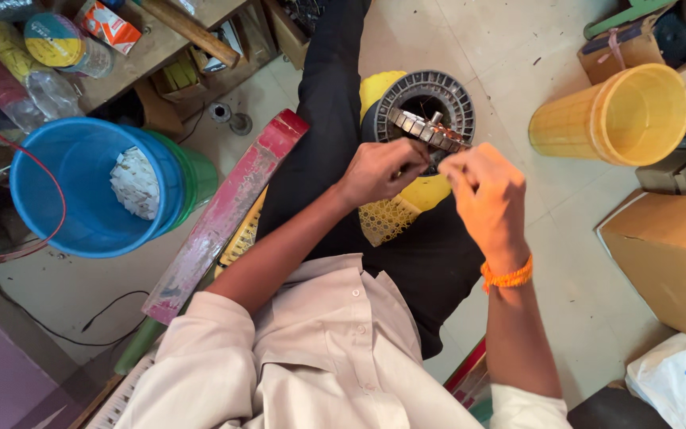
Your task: The person winds copper wire around a motor armature held in the left hand while seated. The wire is fed from a spool and wrapped around the armature slots in a repetitive motion.
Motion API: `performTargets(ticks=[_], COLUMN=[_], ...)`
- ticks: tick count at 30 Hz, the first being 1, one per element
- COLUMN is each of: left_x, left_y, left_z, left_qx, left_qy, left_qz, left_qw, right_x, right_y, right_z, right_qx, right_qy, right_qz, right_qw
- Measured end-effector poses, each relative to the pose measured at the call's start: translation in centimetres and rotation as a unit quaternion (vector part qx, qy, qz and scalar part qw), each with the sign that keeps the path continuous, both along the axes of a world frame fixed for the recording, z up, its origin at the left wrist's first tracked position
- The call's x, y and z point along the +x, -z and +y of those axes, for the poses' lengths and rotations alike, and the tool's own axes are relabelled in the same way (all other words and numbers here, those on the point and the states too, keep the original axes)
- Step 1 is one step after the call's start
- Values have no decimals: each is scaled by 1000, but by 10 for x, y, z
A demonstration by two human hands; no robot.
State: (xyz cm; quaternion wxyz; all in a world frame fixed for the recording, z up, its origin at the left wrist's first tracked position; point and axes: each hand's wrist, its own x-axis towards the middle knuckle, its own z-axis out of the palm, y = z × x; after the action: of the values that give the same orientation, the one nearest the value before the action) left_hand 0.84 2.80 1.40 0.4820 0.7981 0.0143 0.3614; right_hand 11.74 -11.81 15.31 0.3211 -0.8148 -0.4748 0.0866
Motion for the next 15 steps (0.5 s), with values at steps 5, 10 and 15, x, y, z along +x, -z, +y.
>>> performTargets(ticks=[5, 10, 15], left_x=[3, 9, 22], left_y=[-1, -7, -20], left_z=[-19, -29, -38], left_qx=[-300, -340, -303], left_qy=[-65, -104, -184], left_qz=[81, 112, 132], left_qw=[948, 928, 926], right_x=[20, 40, 65], right_y=[7, 28, 48], right_z=[31, 37, 35], right_qx=[62, 40, -15], right_qy=[-30, 10, 88], right_qz=[5, 157, 194], right_qw=[998, 987, 977])
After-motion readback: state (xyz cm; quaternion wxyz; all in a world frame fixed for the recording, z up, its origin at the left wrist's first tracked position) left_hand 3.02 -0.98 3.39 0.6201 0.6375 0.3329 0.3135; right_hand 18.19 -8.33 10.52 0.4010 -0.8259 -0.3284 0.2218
